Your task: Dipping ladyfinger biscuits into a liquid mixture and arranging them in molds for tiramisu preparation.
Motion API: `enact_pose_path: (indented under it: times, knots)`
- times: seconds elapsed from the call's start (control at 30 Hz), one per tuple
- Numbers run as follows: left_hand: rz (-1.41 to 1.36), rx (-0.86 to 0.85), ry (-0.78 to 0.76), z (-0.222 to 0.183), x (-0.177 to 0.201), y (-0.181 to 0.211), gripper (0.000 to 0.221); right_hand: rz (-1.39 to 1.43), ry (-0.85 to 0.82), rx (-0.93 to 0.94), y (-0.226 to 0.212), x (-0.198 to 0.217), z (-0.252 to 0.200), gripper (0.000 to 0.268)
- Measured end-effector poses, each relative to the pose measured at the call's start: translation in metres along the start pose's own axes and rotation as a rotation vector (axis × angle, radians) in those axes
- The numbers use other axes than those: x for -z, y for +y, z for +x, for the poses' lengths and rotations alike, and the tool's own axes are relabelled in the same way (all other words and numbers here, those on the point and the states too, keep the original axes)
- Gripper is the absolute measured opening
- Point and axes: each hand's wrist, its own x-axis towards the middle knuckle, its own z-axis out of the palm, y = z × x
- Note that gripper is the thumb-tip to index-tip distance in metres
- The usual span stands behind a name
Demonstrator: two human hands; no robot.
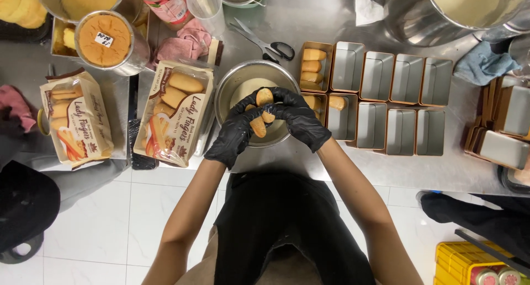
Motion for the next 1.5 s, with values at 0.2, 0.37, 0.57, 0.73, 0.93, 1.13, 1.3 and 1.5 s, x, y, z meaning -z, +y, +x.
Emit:
enact_pose_path:
  times: [0.2,0.37,0.57,0.73,0.93,1.13,1.3,1.5]
  knots:
    - [0.279,-0.111,-0.049,-0.025,-0.004,0.036,0.055,0.128,0.008,-0.115,0.0,-0.009,0.01,0.033]
    - [0.433,-0.449,-0.114,-0.031,-0.011,0.041,0.061,-0.082,-0.003,0.139,-0.008,-0.016,0.001,0.03]
    - [0.63,-0.686,-0.181,-0.026,-0.016,0.036,0.062,-0.491,0.024,0.562,-0.028,-0.036,-0.022,0.036]
    - [0.578,-0.673,-0.239,-0.027,-0.019,0.034,0.061,-0.518,0.07,0.558,-0.008,-0.027,-0.021,0.035]
    - [0.596,-0.67,-0.237,-0.024,-0.016,0.03,0.061,-0.516,0.083,0.612,-0.007,-0.025,-0.021,0.035]
    - [0.595,-0.656,-0.238,-0.027,-0.022,0.032,0.059,-0.497,0.119,0.5,-0.004,-0.023,-0.023,0.04]
    - [0.621,-0.64,-0.223,-0.028,-0.022,0.032,0.058,-0.502,0.121,0.539,0.001,-0.02,-0.021,0.04]
    - [0.65,-0.627,-0.206,-0.029,-0.025,0.034,0.058,-0.442,0.129,0.544,0.01,-0.014,-0.018,0.04]
